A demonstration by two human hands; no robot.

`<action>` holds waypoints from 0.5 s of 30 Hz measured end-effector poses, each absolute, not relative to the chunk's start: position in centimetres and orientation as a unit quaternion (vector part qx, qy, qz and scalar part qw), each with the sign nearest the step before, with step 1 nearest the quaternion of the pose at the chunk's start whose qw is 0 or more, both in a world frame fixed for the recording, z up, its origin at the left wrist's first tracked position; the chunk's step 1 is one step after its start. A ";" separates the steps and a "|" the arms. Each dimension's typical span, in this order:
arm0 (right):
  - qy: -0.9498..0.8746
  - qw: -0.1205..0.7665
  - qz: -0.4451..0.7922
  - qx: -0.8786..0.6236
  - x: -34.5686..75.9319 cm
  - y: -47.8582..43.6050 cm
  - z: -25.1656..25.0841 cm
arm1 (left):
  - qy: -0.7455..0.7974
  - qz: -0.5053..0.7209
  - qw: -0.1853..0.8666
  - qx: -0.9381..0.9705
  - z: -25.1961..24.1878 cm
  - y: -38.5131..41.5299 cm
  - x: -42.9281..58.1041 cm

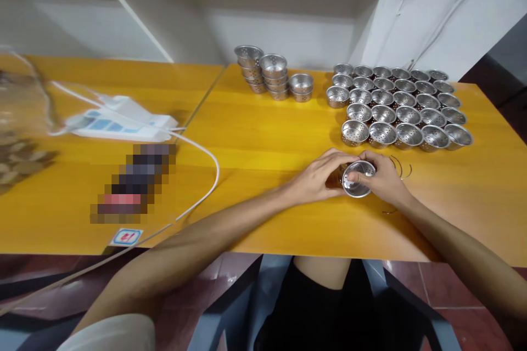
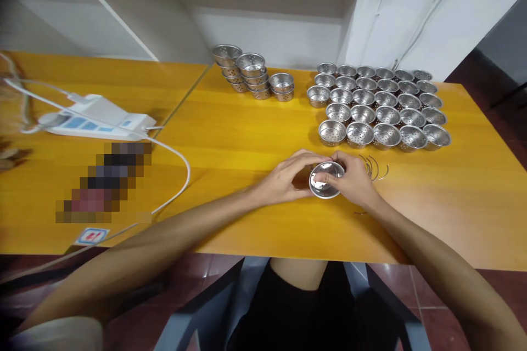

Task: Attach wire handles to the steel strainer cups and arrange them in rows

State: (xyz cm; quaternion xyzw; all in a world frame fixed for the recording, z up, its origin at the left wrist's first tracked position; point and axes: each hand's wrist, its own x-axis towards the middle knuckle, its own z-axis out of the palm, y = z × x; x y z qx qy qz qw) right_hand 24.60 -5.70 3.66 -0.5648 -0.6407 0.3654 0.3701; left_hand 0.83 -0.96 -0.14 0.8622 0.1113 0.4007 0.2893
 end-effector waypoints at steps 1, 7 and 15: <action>-0.642 0.370 0.364 -0.564 24.6 -5.7 3.6 | 0.113 0.397 0.289 0.863 -0.1 -0.9 0.8; -0.658 0.395 0.381 -0.517 24.5 -5.3 3.6 | 0.092 0.424 0.243 0.868 0.1 -0.5 1.0; -0.676 0.401 0.329 -0.523 25.0 -5.1 2.8 | 0.125 0.407 0.230 0.875 0.4 0.0 0.5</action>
